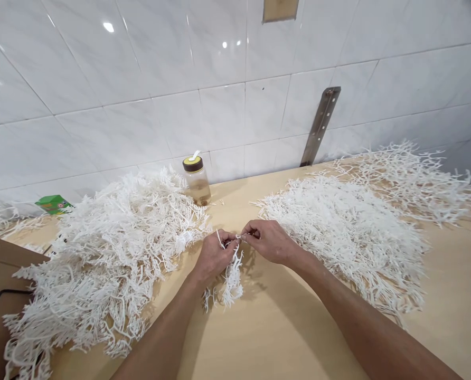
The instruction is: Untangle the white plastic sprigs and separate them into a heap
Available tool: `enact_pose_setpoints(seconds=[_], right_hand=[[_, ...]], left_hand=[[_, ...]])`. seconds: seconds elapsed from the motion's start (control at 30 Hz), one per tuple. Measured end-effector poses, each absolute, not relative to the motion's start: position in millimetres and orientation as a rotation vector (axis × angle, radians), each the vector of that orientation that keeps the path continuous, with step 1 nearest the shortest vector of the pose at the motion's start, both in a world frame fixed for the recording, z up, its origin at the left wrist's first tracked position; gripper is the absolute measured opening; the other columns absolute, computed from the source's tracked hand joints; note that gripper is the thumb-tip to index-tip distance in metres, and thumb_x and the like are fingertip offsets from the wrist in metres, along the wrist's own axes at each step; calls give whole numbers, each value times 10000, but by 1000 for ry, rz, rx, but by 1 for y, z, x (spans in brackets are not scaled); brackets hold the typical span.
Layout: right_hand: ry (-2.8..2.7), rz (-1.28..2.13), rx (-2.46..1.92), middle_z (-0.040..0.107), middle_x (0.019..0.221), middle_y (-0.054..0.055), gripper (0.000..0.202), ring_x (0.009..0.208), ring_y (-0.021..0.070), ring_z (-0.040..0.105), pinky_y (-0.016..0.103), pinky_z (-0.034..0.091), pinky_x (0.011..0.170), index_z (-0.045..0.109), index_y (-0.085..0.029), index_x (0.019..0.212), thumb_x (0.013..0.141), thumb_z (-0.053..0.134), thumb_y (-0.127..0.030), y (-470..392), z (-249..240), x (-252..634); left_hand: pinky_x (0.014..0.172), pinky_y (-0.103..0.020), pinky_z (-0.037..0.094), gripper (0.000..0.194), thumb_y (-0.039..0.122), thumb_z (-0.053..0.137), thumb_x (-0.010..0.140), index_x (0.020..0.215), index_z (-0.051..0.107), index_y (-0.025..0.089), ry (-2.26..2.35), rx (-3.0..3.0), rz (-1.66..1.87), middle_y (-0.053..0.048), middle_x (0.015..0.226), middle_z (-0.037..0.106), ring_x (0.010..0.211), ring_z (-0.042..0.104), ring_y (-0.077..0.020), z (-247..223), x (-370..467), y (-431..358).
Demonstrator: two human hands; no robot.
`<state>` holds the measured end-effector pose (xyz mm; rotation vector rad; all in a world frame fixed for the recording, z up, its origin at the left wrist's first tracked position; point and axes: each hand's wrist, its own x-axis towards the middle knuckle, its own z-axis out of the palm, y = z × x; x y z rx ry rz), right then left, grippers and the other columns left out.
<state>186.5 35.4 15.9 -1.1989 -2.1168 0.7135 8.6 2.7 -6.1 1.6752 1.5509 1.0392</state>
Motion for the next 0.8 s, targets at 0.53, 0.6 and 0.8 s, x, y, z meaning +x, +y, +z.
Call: enact_pose_setpoints(seconds=[0.53,0.6,0.8], right_hand=[[-2236,365,-1276,658,799,63,167,704,153,573,252,380,625,630,-156,776,859,490,-116,29,9,171],[-2214,198,-1385,638,807,83,189,676,159,555,264,364,602,614,-147,773,869,459,-96,32,5,171],[-1824,17,-1500,646,1000,127,197,777,198,597,293,416,671,627,-134,958,844,469,-104,53,3,199]], left_hand=[[557,-232,340,222,230,518,818,637,620,154,1425,1825,965,10,597,567,587,482,-116,0,10,-4],[581,-233,363,219,246,531,823,653,632,153,1391,1806,981,-2,638,598,616,506,-123,-1,12,-5],[567,-232,368,297,419,607,814,709,651,146,1393,1549,1163,9,602,549,578,466,-115,-6,11,2]])
